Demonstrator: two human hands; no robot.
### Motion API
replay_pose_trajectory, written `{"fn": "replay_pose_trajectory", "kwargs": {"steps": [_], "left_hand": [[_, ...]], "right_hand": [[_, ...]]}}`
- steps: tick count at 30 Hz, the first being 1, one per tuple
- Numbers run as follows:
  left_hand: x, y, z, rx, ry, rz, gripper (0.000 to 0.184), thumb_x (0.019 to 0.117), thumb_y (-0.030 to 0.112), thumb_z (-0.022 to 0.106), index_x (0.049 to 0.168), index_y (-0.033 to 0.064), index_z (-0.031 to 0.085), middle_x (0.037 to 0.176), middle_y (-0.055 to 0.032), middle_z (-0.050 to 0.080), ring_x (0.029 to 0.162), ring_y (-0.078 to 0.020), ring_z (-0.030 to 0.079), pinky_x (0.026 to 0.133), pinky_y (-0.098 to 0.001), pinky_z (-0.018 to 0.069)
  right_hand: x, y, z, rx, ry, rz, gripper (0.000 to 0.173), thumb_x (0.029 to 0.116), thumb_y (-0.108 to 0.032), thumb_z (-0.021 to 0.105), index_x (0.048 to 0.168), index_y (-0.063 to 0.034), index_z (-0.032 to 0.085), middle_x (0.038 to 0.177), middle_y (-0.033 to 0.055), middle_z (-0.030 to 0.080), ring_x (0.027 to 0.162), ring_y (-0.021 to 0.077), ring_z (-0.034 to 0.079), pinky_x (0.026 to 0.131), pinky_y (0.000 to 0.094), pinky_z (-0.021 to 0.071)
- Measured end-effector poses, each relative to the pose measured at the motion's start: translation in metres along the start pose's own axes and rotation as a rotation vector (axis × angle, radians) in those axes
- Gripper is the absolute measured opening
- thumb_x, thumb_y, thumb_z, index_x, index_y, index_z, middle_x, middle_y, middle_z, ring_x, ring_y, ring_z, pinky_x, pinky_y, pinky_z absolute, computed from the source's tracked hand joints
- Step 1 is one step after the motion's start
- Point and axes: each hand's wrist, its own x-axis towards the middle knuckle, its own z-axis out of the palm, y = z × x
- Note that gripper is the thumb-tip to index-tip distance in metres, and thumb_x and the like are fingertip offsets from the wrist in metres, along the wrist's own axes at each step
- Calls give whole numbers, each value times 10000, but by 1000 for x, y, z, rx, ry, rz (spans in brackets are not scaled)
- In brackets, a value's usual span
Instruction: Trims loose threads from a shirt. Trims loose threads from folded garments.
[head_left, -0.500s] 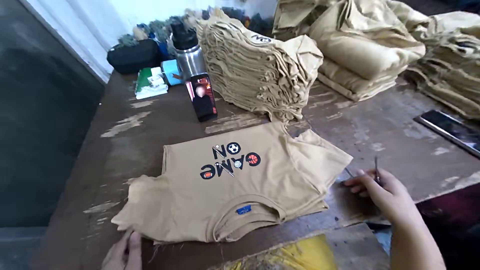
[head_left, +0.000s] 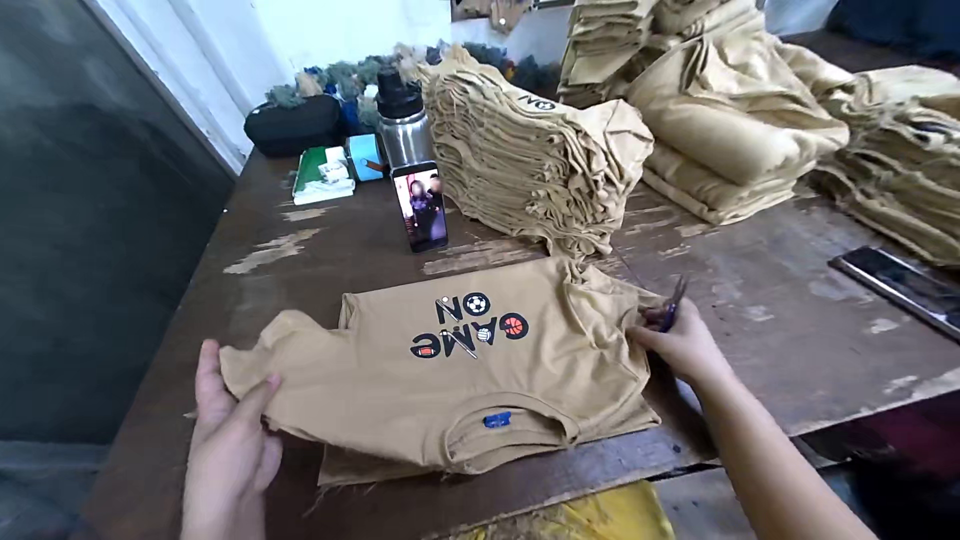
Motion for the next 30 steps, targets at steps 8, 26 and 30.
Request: {"fn": "replay_pose_trajectory", "kwargs": {"steps": [8, 26, 30], "left_hand": [[58, 70, 10, 31, -53, 130, 782, 983, -14, 523, 1602, 269, 138, 1380, 43, 510, 1012, -10, 646, 798, -208, 579], [-52, -22, -2, 852, -22, 453, 674, 956, 309, 660, 1437, -120, 459, 1282, -379, 541, 1085, -399, 582, 866, -477, 509], [-120, -36, 98, 780, -631, 578, 528, 941, 405, 679, 1368, 97, 647, 1118, -76, 760, 1093, -293, 700, 964, -597, 498]], "right_hand": [[10, -80, -29, 639, 235, -557, 432, 836, 78, 649, 1060, -208, 414, 989, -115, 629, 892, 21, 647, 814, 258, 586], [-87, 11, -29, 173, 139, -384, 132, 982, -235, 629, 1043, -136, 566, 865, -131, 603, 669, -44, 571, 615, 154, 514], [-112, -10, 3, 389, -192, -433, 189, 1025, -372, 602, 1077, -220, 700, 925, -162, 676, 686, -40, 593, 600, 167, 524]]}}
